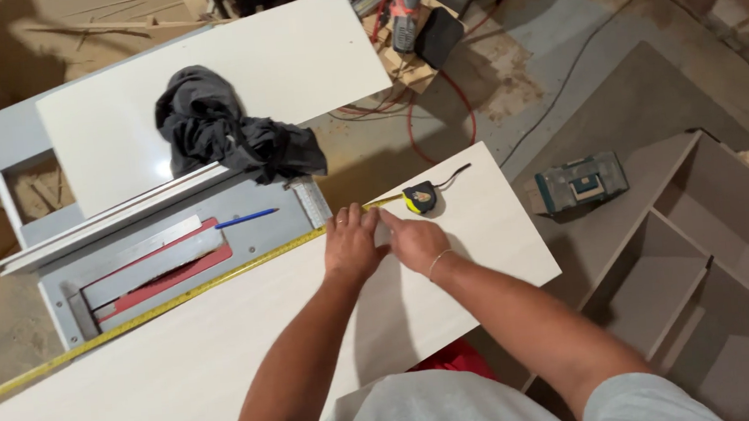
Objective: Measuring a wooden board and adjusting the table saw fence using a tape measure
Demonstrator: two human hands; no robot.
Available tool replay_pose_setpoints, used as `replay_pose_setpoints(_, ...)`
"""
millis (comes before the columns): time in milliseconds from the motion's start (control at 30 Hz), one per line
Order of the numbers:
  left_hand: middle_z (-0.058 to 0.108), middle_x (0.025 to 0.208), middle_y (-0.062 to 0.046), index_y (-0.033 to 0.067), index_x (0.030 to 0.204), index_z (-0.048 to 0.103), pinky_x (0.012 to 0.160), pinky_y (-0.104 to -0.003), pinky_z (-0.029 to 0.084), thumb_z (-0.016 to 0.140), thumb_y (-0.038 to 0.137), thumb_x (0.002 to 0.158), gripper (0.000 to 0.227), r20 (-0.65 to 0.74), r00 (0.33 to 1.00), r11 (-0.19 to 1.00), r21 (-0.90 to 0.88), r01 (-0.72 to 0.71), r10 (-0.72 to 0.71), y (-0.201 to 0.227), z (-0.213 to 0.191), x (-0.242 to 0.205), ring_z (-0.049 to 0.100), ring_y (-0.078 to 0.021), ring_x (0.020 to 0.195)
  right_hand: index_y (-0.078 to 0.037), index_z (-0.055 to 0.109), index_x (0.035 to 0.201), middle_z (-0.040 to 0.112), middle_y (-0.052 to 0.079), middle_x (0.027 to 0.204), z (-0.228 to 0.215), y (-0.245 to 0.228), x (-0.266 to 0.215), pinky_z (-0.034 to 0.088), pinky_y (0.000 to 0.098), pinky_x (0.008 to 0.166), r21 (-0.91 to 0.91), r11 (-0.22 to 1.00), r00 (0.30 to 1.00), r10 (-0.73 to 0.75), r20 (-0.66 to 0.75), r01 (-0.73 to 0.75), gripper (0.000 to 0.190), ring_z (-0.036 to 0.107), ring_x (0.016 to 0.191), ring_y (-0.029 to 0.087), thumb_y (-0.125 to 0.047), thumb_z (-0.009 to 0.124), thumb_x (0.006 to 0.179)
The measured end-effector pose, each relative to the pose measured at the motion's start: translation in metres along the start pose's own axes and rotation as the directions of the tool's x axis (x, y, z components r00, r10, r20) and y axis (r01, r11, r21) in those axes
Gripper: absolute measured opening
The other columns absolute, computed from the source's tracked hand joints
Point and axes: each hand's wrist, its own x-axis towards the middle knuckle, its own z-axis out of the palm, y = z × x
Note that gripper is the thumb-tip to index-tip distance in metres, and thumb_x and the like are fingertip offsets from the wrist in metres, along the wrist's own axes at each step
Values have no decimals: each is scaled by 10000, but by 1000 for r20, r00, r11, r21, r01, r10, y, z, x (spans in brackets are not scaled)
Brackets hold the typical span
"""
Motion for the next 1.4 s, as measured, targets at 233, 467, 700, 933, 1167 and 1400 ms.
replay_pose_setpoints(233, 460, 1494, -121, 252, 1496, 430, 1121, -498, 357, 733, 631, 830, 825, -27, 999, 1000, 22, -22, 22, 1, 3, -2, 432, -336, 1416, -353, 250, 1616, 759, 147, 982, -10, 8, -31, 584, 492, 919, -16, 998, 984, 61, 166, -59, 645, 742, 1005, 355, -230, 427, 1008)
replay_pose_setpoints(467, 448, 1523, -110, 270, 1531, 409, 1133, -493, 343, 706, 662, 831, 856, -23, 1000, 1000, 22, -6, 6, 0, 4, -1, 415, -319, 1437, -414, 229, 1618, 732, 154, 884, 22, 32, -122, 595, 523, 853, -6, 998, 969, 60, 241, -61, 696, 734, 913, 388, -177, 417, 991)
replay_pose_setpoints(700, 465, 1488, -156, 176, 1496, 433, 1109, -525, 334, 707, 662, 834, 866, -60, 997, 999, -10, -45, 44, -1, -1, -1, 434, -376, 1357, -332, 302, 1616, 619, 51, 733, 55, 52, -197, 394, 483, 567, 28, 993, 939, 97, 330, -112, 788, 543, 625, 277, -86, 493, 892)
replay_pose_setpoints(933, 473, 1466, -142, 175, 1494, 435, 1091, -513, 344, 702, 664, 840, 859, -65, 997, 999, 10, -50, 50, 0, 1, 0, 446, -368, 1335, -305, 249, 1637, 584, 66, 756, 54, 52, -220, 409, 458, 597, 124, 985, 929, 69, 365, -121, 727, 563, 676, 263, -303, 478, 947)
replay_pose_setpoints(1167, 447, 1512, -153, 183, 1527, 413, 1114, -528, 319, 686, 666, 846, 879, -48, 998, 999, -1, -40, 40, -1, 3, 0, 417, -388, 1373, -214, 273, 1623, 584, -53, 739, 41, 43, -219, 426, 420, 592, 152, 985, 938, 25, 347, -82, 766, 533, 664, 192, -360, 528, 916)
replay_pose_setpoints(1400, 472, 1466, -156, 173, 1481, 452, 1100, -525, 324, 726, 636, 828, 846, -89, 995, 998, -35, -48, 45, -2, 7, -1, 438, -386, 1341, -286, 338, 1601, 582, 39, 730, 73, 58, -219, 413, 477, 578, 93, 990, 954, 75, 290, -106, 715, 553, 651, 254, -274, 530, 912)
